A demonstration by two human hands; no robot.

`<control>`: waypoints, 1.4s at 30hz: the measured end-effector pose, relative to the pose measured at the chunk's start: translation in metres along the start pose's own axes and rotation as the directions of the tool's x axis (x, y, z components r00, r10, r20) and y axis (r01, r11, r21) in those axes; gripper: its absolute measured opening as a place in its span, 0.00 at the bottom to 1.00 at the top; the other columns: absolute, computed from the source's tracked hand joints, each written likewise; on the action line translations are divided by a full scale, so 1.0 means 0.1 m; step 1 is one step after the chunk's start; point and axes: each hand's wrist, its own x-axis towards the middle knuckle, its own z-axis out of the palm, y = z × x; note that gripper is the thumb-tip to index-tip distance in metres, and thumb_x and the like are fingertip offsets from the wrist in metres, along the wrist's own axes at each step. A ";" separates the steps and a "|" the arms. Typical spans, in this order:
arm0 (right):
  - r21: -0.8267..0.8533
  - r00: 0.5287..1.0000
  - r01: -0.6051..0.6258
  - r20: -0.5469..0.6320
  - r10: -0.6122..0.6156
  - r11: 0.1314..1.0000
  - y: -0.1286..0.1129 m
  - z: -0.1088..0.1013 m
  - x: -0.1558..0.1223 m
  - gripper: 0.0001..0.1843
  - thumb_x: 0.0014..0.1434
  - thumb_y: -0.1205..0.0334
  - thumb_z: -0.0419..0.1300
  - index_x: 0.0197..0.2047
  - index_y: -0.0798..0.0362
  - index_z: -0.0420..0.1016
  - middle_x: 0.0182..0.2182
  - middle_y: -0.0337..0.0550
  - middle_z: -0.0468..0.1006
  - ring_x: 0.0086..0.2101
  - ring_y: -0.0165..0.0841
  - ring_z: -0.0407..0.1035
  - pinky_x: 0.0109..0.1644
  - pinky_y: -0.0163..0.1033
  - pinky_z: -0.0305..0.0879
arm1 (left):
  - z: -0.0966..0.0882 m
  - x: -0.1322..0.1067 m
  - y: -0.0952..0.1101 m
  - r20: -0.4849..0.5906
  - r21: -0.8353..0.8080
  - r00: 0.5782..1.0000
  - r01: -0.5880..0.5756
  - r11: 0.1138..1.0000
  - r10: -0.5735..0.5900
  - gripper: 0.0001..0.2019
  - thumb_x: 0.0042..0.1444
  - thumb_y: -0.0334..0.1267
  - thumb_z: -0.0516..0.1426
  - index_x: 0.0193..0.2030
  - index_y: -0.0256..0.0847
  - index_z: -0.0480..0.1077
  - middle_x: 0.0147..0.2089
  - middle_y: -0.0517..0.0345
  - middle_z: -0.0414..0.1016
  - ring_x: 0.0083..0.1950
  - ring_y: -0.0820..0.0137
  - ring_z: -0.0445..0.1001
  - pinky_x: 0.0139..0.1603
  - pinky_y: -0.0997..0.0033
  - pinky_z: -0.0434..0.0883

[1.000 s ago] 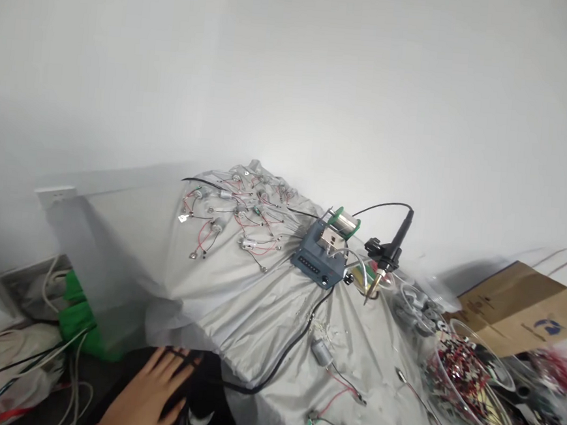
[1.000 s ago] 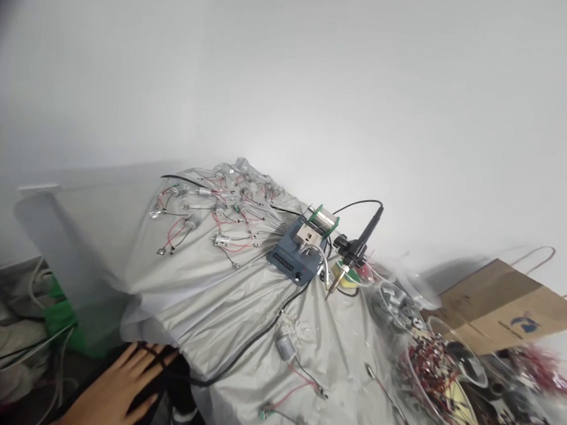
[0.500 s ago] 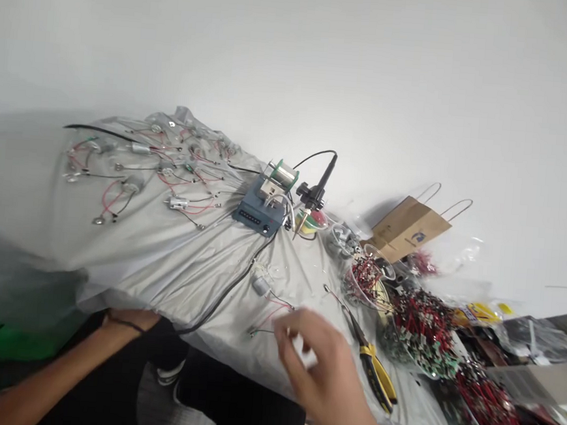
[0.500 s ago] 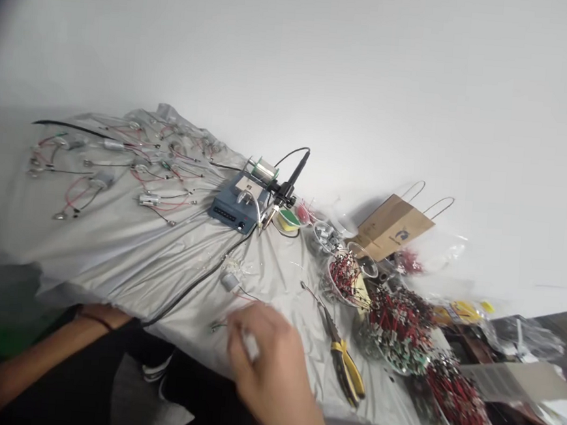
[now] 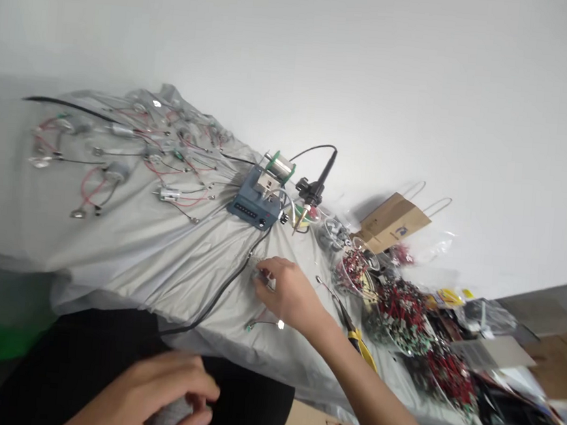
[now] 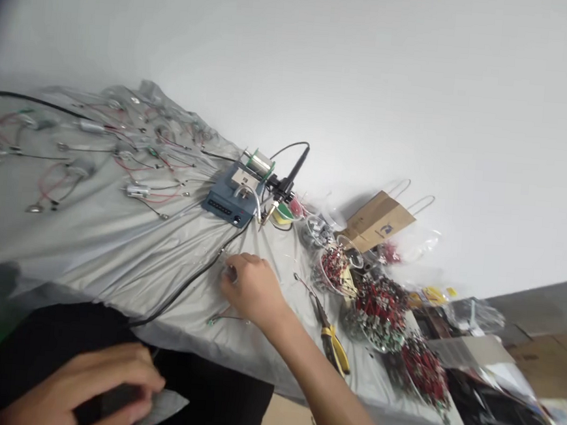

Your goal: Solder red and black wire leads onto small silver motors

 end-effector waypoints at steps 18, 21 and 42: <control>0.183 0.995 -0.041 -0.086 0.057 0.982 0.01 -0.36 -0.27 0.10 0.67 0.67 0.65 0.50 0.55 0.84 0.44 0.49 0.87 0.42 0.37 0.78 0.49 0.42 0.70 | -0.13 1.00 0.23 0.074 0.617 0.968 -0.234 0.751 0.241 0.15 0.72 0.26 0.53 0.38 0.40 0.79 0.37 0.52 0.77 0.39 0.57 0.73 0.44 0.55 0.65; 0.230 0.998 0.001 -0.063 0.014 0.973 -0.07 -0.50 -0.22 0.09 0.67 0.64 0.65 0.49 0.53 0.85 0.43 0.46 0.88 0.41 0.35 0.78 0.46 0.40 0.71 | -0.32 1.05 0.20 0.030 0.544 0.946 -0.287 0.789 0.323 0.16 0.76 0.31 0.51 0.44 0.41 0.79 0.40 0.53 0.78 0.42 0.61 0.74 0.48 0.59 0.69; 0.607 0.966 -0.042 0.228 -0.124 0.794 -0.93 -0.65 0.52 0.07 0.68 0.62 0.66 0.45 0.54 0.85 0.33 0.39 0.82 0.34 0.31 0.72 0.41 0.38 0.68 | -1.46 0.82 -0.12 -0.166 -0.326 0.936 0.246 0.913 -0.311 0.12 0.66 0.49 0.64 0.46 0.43 0.80 0.42 0.56 0.85 0.44 0.63 0.84 0.48 0.65 0.81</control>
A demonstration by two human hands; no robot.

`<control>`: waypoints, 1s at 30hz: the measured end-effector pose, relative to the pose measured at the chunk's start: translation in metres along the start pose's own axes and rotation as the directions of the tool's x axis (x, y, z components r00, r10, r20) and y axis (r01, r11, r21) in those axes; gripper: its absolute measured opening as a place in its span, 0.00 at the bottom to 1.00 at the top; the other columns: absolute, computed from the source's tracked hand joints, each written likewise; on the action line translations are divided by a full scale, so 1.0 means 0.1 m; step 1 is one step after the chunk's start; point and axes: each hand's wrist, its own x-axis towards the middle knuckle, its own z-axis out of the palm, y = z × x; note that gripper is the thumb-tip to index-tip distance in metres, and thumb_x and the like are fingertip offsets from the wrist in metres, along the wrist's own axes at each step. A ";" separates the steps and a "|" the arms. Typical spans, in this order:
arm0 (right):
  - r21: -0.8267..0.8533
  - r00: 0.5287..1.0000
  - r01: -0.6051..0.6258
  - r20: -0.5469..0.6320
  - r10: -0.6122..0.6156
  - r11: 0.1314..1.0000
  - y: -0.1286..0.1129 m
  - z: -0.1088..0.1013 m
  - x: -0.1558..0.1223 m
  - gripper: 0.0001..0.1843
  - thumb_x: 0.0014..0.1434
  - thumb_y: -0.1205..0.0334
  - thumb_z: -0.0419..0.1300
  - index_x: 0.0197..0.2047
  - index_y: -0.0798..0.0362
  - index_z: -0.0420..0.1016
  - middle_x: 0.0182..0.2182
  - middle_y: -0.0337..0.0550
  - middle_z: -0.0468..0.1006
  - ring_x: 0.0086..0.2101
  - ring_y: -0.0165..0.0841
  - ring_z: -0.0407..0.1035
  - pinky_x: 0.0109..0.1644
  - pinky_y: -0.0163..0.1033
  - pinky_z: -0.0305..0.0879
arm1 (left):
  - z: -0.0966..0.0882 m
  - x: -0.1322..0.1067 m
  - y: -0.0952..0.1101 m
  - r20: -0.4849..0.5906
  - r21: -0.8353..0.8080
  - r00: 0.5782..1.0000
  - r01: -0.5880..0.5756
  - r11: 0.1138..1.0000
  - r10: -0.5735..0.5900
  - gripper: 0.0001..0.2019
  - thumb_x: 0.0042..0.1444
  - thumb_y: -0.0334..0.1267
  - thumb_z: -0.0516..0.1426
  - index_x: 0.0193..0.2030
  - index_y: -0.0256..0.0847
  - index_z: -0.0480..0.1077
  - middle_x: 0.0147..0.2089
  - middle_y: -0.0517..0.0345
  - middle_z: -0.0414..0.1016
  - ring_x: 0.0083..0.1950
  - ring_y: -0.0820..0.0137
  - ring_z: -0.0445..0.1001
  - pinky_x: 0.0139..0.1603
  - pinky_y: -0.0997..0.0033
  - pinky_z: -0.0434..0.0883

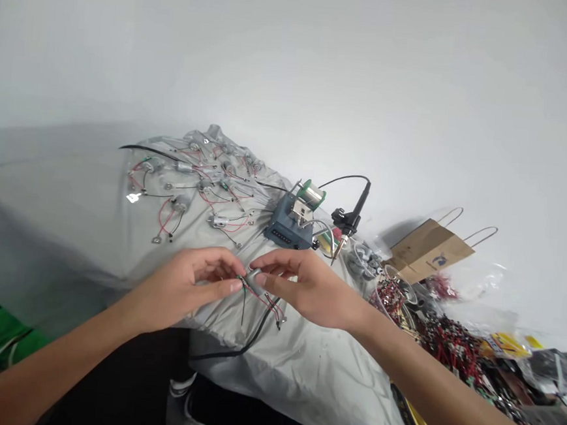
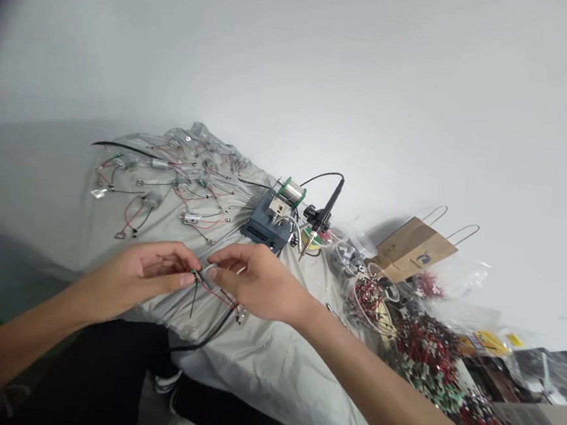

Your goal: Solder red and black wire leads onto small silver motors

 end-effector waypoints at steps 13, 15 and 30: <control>-0.038 0.991 -0.009 -0.131 0.004 0.999 -0.02 0.19 0.02 0.12 0.67 0.56 0.66 0.49 0.54 0.82 0.38 0.43 0.84 0.38 0.35 0.75 0.44 0.41 0.69 | 0.08 -0.08 -0.06 -0.183 0.073 0.983 0.004 0.997 0.009 0.11 0.65 0.51 0.64 0.44 0.48 0.81 0.42 0.59 0.85 0.46 0.62 0.82 0.46 0.68 0.79; -0.054 0.989 0.015 -0.143 -0.023 0.998 -0.03 0.22 0.04 0.12 0.67 0.56 0.66 0.49 0.54 0.82 0.38 0.43 0.84 0.40 0.36 0.76 0.45 0.42 0.70 | 0.08 -0.09 -0.05 -0.218 0.097 0.975 -0.009 0.995 0.030 0.09 0.64 0.50 0.64 0.44 0.49 0.81 0.41 0.60 0.85 0.45 0.63 0.81 0.46 0.68 0.79; -0.229 0.989 0.030 -0.134 -0.062 0.973 -0.23 0.25 0.27 0.11 0.68 0.56 0.64 0.49 0.50 0.83 0.40 0.43 0.87 0.43 0.38 0.79 0.48 0.44 0.73 | -0.03 -0.14 0.00 -0.230 0.012 0.973 -0.011 1.000 0.013 0.12 0.62 0.42 0.65 0.51 0.50 0.75 0.43 0.60 0.84 0.47 0.64 0.83 0.49 0.67 0.80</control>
